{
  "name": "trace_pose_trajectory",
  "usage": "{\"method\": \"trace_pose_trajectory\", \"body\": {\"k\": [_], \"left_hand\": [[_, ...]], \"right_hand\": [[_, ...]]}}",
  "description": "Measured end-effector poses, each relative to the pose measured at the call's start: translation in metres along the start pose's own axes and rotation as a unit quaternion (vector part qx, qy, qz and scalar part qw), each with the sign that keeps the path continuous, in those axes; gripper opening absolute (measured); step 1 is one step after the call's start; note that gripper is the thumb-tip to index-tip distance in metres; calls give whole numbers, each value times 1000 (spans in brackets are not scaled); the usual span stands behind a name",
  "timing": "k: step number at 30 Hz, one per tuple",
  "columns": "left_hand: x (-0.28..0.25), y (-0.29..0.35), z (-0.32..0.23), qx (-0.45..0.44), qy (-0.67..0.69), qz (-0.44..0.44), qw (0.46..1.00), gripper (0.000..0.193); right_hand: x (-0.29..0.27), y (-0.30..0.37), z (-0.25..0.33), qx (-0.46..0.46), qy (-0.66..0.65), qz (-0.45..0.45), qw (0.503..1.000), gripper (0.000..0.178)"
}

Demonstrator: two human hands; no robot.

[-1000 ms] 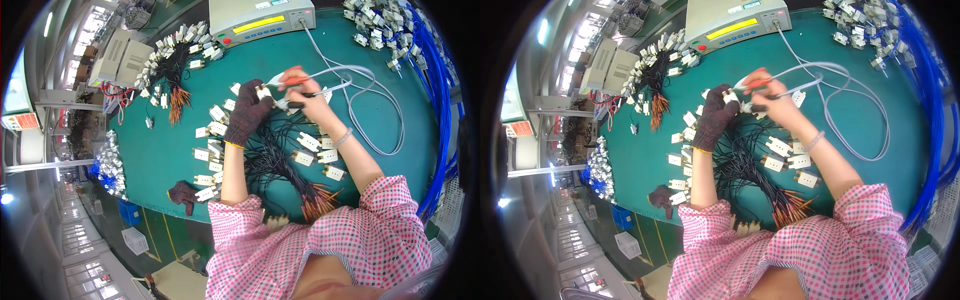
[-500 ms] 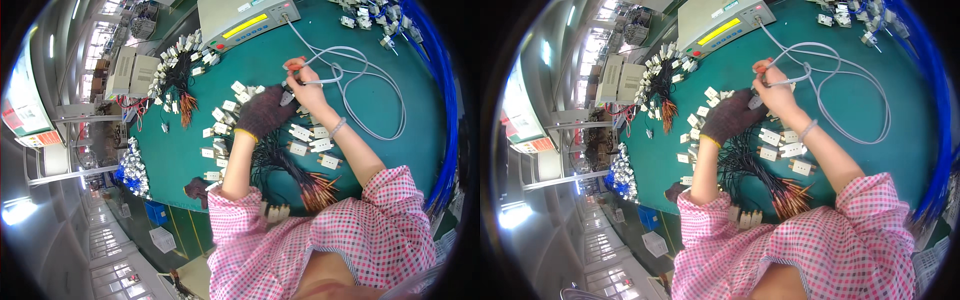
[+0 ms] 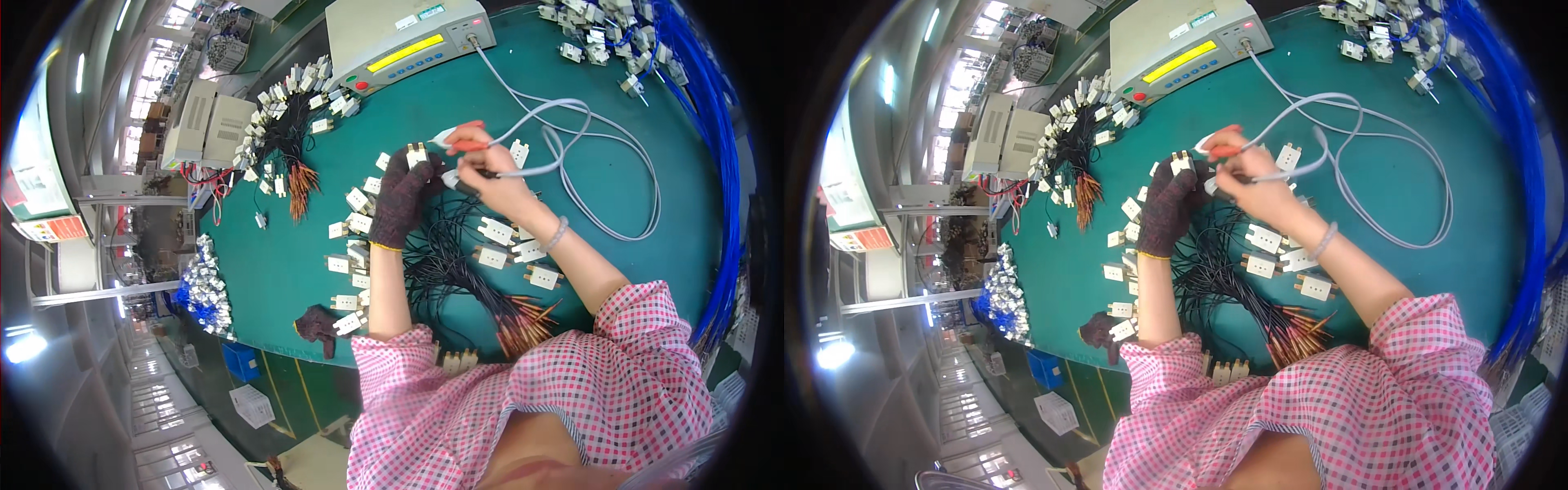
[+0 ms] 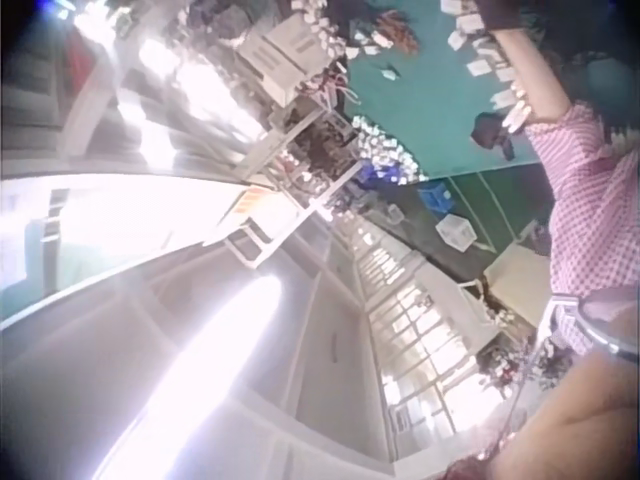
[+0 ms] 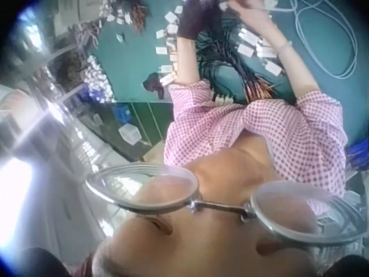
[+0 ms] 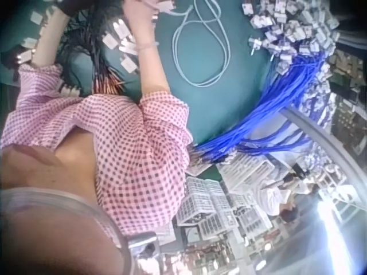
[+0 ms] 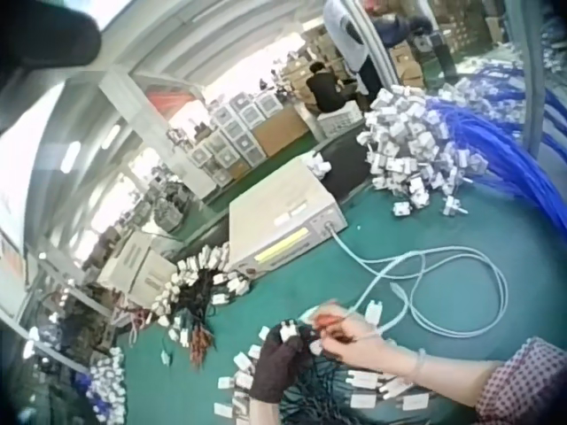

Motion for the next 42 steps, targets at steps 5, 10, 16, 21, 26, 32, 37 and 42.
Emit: {"method": "trace_pose_trajectory", "body": {"k": [5,10,16,21,26,32,37,42], "left_hand": [[-14,-2,-1,13,26,-7,1000,36],[-16,-2,2,-3,193,-9,981,36],[-14,-2,4,39,164,-20,986,33],[-12,0,6,53,172,-36,983,34],[-9,0,6,61,157,-34,985,35],[-11,-1,5,52,160,-25,985,36],[-8,-2,6,55,146,-75,985,34],[-2,5,-11,82,-2,-81,993,33]], "right_hand": [[23,-5,9,-9,-3,35,999,31],[22,-11,9,10,5,56,998,31],[26,-13,9,-9,54,41,998,29],[28,-14,10,-34,64,21,997,27],[25,-13,12,-33,59,16,998,26],[29,-15,11,-43,44,17,998,26],[34,-17,10,-61,39,1,997,25],[20,-17,14,-43,-75,30,996,30]]}}
Point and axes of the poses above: each hand's wrist, its own y-axis away from the middle knuckle, its own x-axis out of the palm, z = x × y, the point moved 2 cm from there along -y, towards the middle knuckle, and after that the axes turned 15 degrees about y, right-handed, at the moved point
